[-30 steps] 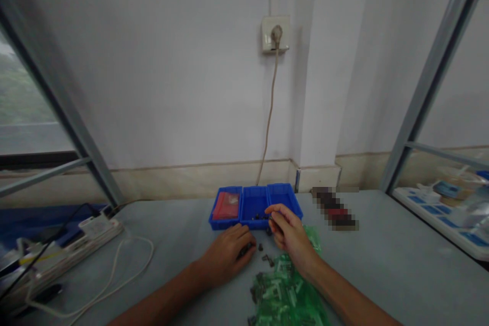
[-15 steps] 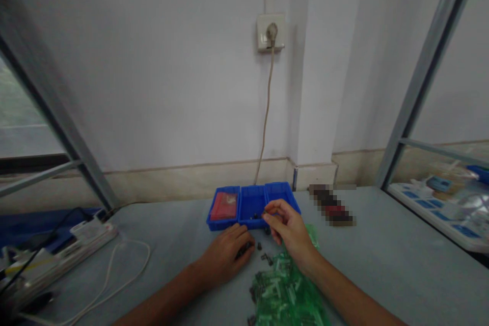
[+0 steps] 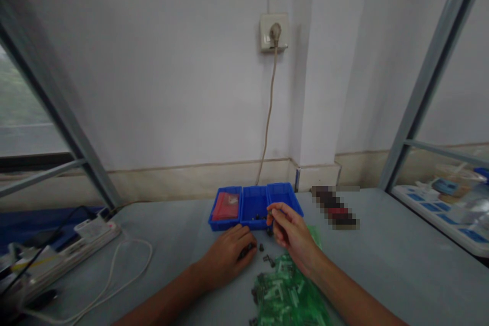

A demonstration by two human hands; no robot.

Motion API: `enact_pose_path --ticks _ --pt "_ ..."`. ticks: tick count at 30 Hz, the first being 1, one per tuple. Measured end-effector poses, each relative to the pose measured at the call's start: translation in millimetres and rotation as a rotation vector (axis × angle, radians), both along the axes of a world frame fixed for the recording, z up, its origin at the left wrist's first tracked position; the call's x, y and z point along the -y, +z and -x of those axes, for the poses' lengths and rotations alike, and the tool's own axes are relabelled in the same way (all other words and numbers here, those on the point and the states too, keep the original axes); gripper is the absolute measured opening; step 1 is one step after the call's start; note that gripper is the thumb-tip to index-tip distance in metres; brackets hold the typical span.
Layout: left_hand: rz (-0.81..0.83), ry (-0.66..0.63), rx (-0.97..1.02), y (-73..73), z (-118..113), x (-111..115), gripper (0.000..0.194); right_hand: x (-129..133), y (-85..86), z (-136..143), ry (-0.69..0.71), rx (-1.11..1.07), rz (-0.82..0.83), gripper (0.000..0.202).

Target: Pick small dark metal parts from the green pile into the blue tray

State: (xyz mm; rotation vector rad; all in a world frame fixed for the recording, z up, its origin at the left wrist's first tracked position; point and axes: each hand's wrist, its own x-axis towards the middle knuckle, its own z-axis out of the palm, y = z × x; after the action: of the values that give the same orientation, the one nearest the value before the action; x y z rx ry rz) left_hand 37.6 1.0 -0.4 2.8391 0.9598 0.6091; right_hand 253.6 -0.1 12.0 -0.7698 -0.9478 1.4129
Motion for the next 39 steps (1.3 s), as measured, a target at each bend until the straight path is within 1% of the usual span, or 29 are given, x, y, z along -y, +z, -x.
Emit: enact_pose_path --ticks 5,8,10,12,15,17,19,21,23,26,34,39 --pt "0.008 0.000 -0.013 1.3 -1 0 0.002 -1 -1.4 -2 -0.006 -0.057 0.030 0.032" --pt "0.007 0.003 -0.018 1.2 0 0 0.002 0 -0.8 -1 -0.013 -0.011 -0.002 0.031" --pt "0.008 0.005 -0.019 0.8 1 0 0.002 1 0.1 -1 -0.027 0.094 -0.055 0.034" --pt "0.012 0.002 -0.020 0.4 1 0 0.004 2 1.1 -1 -0.059 0.259 -0.124 0.036" --pt "0.011 0.000 -0.020 0.0 1 -1 0.003 5 2.8 -2 -0.162 0.501 -0.256 0.032" --pt "0.005 -0.001 -0.020 -0.2 1 -1 0.003 7 3.9 -1 -0.225 0.583 -0.322 0.025" --pt "0.000 0.000 -0.023 0.0 1 -1 0.003 9 4.8 0 -0.233 0.597 -0.336 0.021" --pt "-0.002 0.000 -0.027 0.4 1 0 0.003 10 5.5 2 -0.187 0.540 -0.298 0.023" --pt "0.000 -0.002 -0.029 0.9 1 0 0.004 10 6.1 3 -0.139 0.438 -0.246 0.029" --pt "0.003 -0.009 -0.018 1.1 2 0 0.005 8 7.1 3 -0.124 0.295 -0.174 0.033" --pt "0.019 -0.003 -0.012 2.1 2 0 0.004 8 8.5 3 -0.014 0.020 -0.017 0.035" --pt "0.014 -0.005 -0.022 3.4 1 1 0.004 6 6.2 2 0.053 -0.078 0.065 0.033"
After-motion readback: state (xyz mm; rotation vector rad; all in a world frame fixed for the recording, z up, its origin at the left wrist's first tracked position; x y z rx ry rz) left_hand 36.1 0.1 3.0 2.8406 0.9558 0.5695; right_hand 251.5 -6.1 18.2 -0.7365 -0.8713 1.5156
